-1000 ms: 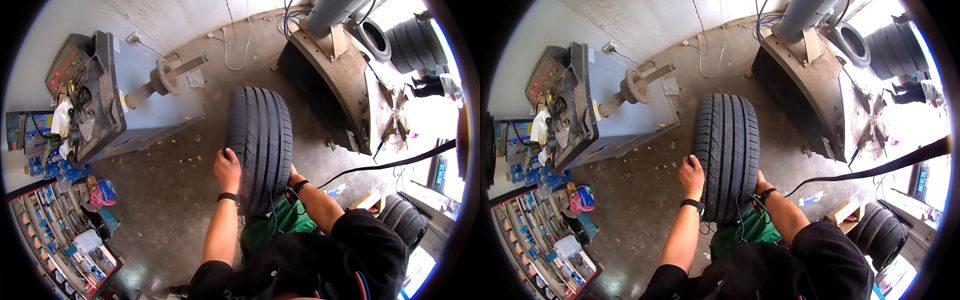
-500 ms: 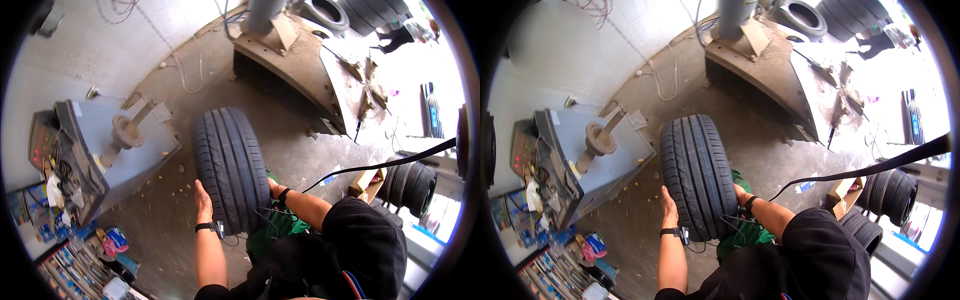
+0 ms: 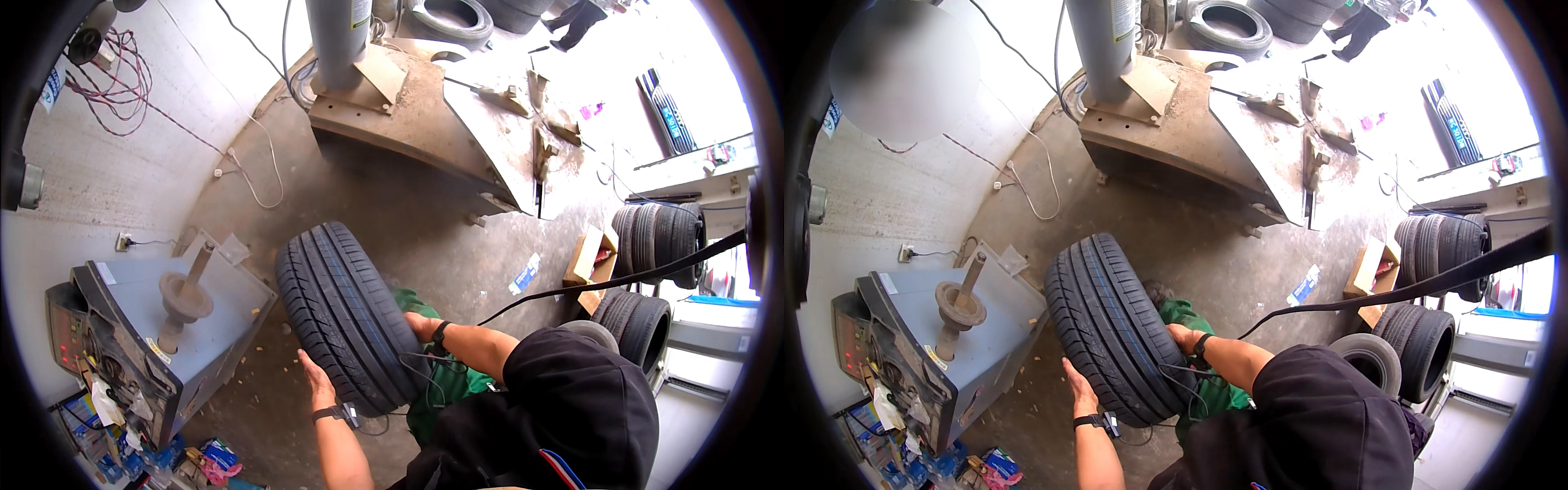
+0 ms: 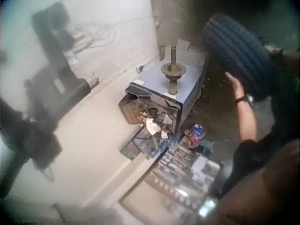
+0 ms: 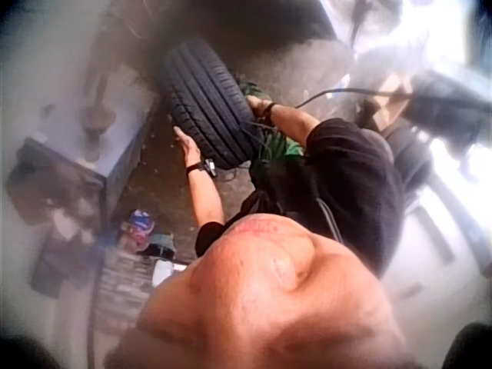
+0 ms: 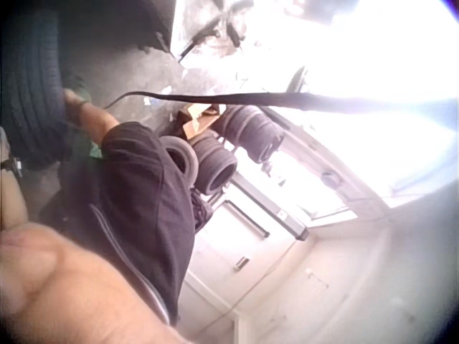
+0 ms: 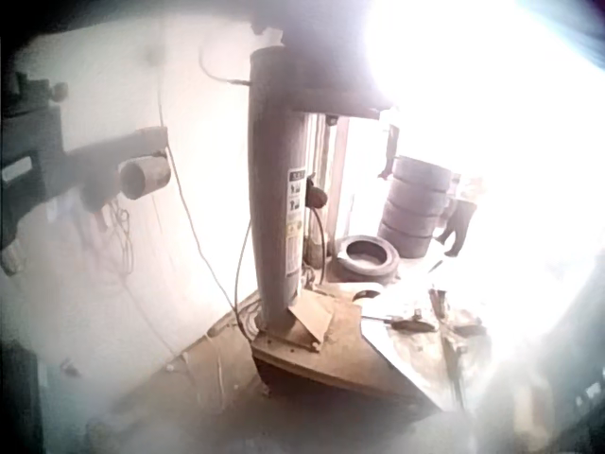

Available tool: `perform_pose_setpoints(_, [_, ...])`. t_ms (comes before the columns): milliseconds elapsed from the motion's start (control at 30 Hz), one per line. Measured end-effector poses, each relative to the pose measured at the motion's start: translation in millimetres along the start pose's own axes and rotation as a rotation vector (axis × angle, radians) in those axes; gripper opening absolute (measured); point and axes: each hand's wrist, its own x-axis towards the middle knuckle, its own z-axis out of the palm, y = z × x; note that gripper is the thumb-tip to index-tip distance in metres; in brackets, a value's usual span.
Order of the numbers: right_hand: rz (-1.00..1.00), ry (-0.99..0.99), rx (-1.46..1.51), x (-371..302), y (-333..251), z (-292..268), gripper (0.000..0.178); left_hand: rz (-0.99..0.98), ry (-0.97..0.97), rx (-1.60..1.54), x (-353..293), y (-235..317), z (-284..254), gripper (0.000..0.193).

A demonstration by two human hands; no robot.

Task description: The person buffs the inner surface of a tire using a handheld power tool and then mounts the wheel onto a balancing machine.

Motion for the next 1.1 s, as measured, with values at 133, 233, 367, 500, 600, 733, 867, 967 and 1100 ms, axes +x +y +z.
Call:
perform_pose_setpoints(133, [-0.011,0.012,-0.063,28,10,-21,0.030,-0.015,0.035,0.014,-6,3,0,0.085])
perform_pose_setpoints(233, [-0.175,-0.014,-0.291,55,15,-41,0.029,0.013,0.008,-0.010,-28,17,13,0.086])
perform_pose_setpoints(367, [0.053,-0.004,0.060,44,-1,-19,0.026,0.015,0.093,0.034,-27,21,7,0.087])
perform_pose_setpoints(500, [-0.103,0.138,-0.095,28,-39,-14,0.028,-0.033,0.145,0.005,-39,22,8,0.087])
perform_pose_setpoints(600, [-0.064,0.109,0.046,3,-90,20,0.041,-0.030,0.169,-0.016,-41,25,12,0.086])
perform_pose_setpoints(733, [-0.166,0.026,-0.052,21,-97,37,0.045,0.001,0.148,-0.048,-38,20,12,0.084])
perform_pose_setpoints(867, [-0.113,0.041,-0.047,21,-103,50,0.043,0.072,0.216,-0.001,-39,7,3,0.079])
perform_pose_setpoints(967, [-0.070,-0.022,-0.101,35,-101,36,0.048,0.109,0.151,-0.039,-23,-34,-9,0.077])
perform_pose_setpoints(1100, [0.032,-0.016,-0.078,52,-87,19,0.056,0.063,0.175,-0.032,-33,-52,-17,0.080])
